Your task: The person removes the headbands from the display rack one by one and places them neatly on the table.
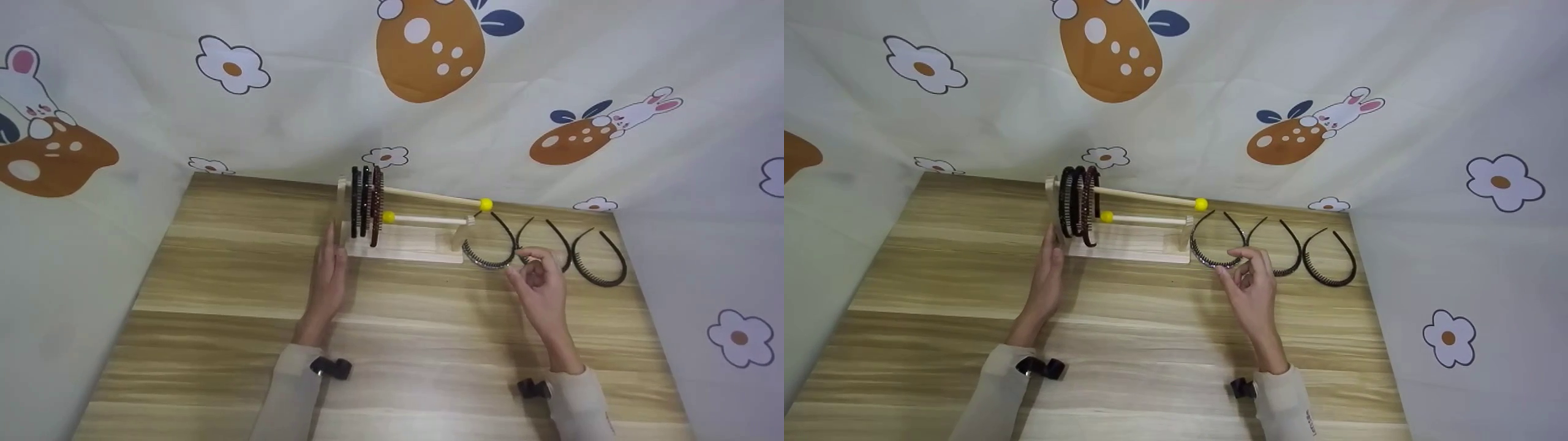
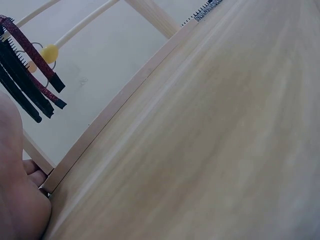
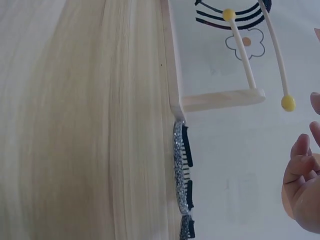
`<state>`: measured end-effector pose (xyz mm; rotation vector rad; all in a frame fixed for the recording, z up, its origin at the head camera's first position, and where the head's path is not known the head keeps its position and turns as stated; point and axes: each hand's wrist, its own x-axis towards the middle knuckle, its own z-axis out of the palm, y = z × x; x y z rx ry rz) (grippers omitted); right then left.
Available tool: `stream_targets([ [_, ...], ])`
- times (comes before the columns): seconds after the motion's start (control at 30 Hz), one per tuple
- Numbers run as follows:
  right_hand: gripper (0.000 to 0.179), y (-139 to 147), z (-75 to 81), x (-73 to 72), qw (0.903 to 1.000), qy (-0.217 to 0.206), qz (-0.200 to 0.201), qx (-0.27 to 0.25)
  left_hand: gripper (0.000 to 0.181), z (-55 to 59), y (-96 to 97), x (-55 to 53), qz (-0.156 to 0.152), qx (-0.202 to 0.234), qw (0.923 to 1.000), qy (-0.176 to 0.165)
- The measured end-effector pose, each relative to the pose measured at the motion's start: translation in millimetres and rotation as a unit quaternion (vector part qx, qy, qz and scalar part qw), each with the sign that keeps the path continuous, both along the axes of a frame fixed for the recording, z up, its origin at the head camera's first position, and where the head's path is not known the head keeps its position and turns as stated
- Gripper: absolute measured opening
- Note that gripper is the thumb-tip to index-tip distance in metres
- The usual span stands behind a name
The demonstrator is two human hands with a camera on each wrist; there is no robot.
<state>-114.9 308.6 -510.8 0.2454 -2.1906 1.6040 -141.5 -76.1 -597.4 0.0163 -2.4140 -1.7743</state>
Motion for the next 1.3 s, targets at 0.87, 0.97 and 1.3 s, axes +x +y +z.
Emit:
stream_targets([
  [0.87,0.045,-52,-12.0,4.8,0.9957,-0.013,0.087,-0.027,0.077,-0.6,1.1,-2.2,-0.003,0.025,0.9993,0.029],
  [0.97,0.047,-58,-11.2,4.8,0.9952,-0.015,0.093,-0.027,0.078,-0.1,0.7,-2.8,-0.003,0.019,0.9994,0.028],
  [1.3,0.049,-75,-7.7,-2.3,0.9927,-0.008,0.119,-0.020,0.071,-1.0,0.8,-4.0,-0.001,0.015,0.9992,0.036],
])
